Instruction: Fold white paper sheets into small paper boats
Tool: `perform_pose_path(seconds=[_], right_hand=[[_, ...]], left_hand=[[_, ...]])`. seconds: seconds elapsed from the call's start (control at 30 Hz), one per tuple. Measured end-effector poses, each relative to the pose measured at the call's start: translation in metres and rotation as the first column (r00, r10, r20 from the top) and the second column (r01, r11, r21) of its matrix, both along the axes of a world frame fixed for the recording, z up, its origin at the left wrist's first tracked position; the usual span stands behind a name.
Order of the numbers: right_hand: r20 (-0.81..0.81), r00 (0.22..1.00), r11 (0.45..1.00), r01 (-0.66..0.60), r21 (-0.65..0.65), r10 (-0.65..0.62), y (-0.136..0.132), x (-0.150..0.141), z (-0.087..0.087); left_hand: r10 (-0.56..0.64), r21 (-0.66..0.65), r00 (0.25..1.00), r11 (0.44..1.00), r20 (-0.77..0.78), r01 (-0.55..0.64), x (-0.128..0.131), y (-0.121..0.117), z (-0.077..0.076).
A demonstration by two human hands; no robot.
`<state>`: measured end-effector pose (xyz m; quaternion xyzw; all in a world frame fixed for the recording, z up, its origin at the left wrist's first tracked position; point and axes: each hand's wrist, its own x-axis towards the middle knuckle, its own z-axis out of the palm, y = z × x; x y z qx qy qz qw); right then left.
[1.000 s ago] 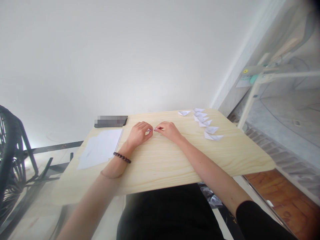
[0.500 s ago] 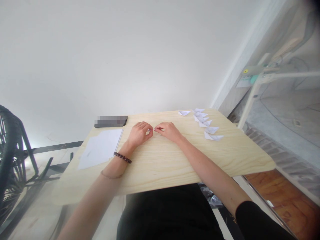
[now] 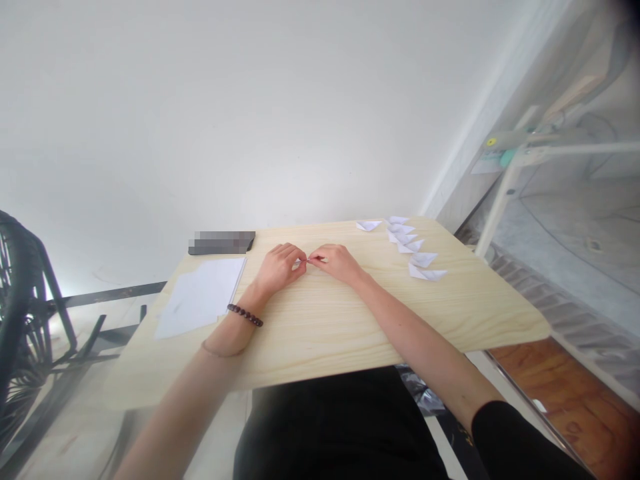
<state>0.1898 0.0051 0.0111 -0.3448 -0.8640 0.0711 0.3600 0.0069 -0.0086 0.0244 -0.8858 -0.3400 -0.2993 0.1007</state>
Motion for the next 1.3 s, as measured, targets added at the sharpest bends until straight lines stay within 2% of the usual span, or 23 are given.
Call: perform_pose_path(seconds=[0.87, 1.17, 1.3], right_hand=[[0.032, 0.999, 0.999, 0.028, 0.018, -0.028, -0.0016, -0.0021, -0.0008], [0.056, 0.998, 1.000, 0.018, -0.004, -0.018, -0.0005, 0.0007, -0.0007], [0.049, 0.999, 1.000, 0.024, 0.003, -0.024, -0.0004, 0.0029, 0.0022]], left_hand=[[-0.022, -0.006, 1.000, 1.000, 0.009, 0.022, 0.0004, 0.0003, -0.0009], [-0.001, -0.101, 1.000, 0.995, -0.010, 0.000, -0.0005, -0.0010, 0.0007], [0.047, -0.150, 0.999, 0.988, -0.005, -0.047, -0.0037, 0.0025, -0.0025]])
